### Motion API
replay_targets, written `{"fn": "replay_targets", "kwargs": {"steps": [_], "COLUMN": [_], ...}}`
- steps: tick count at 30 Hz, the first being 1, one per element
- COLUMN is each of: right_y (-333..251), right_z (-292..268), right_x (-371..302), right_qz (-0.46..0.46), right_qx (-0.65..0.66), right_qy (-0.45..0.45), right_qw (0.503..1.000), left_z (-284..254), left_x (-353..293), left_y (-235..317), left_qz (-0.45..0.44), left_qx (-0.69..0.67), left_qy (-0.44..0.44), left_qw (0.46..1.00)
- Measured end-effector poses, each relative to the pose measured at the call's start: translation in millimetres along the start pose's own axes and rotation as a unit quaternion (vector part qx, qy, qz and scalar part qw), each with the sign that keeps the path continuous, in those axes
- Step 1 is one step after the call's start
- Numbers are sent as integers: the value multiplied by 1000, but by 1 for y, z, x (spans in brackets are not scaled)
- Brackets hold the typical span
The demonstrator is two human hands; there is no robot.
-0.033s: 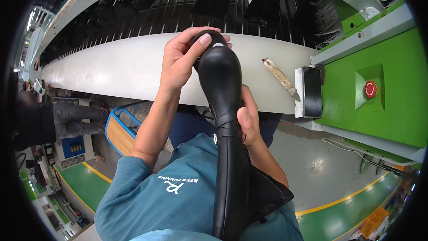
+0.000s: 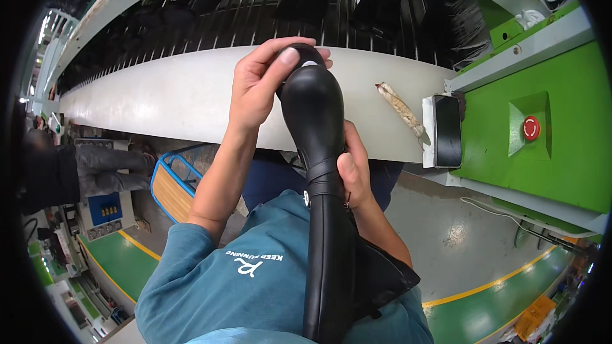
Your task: The person is checking the quality of shoes and placing them into the conveyor belt.
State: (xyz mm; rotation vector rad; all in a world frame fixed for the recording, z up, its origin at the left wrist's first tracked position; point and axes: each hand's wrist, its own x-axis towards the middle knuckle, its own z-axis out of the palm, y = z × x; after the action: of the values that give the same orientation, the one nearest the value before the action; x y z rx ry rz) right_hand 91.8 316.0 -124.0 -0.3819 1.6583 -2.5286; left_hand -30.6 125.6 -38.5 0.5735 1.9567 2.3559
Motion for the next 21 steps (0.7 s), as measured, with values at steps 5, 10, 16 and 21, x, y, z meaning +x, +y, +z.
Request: {"fn": "replay_targets", "kwargs": {"steps": [5,10,16,21], "right_y": [0,-14,-18,-20], "right_z": [7,12,13,15], "right_x": [1,6,11,10], "right_qz": [35,82,86,100], "right_qx": [-7,-2,-3,3], "right_qy": [29,22,28,27], "right_qw": [999,996,996,995], "left_z": [5,10,14,15], "left_x": [-11,-14,-13,-16], "left_y": [6,6,5,6], "left_qz": [38,81,91,85], "left_qx": [-41,22,23,23], "left_qy": [-18,-25,-21,-13], "left_qw": [998,996,995,996]}}
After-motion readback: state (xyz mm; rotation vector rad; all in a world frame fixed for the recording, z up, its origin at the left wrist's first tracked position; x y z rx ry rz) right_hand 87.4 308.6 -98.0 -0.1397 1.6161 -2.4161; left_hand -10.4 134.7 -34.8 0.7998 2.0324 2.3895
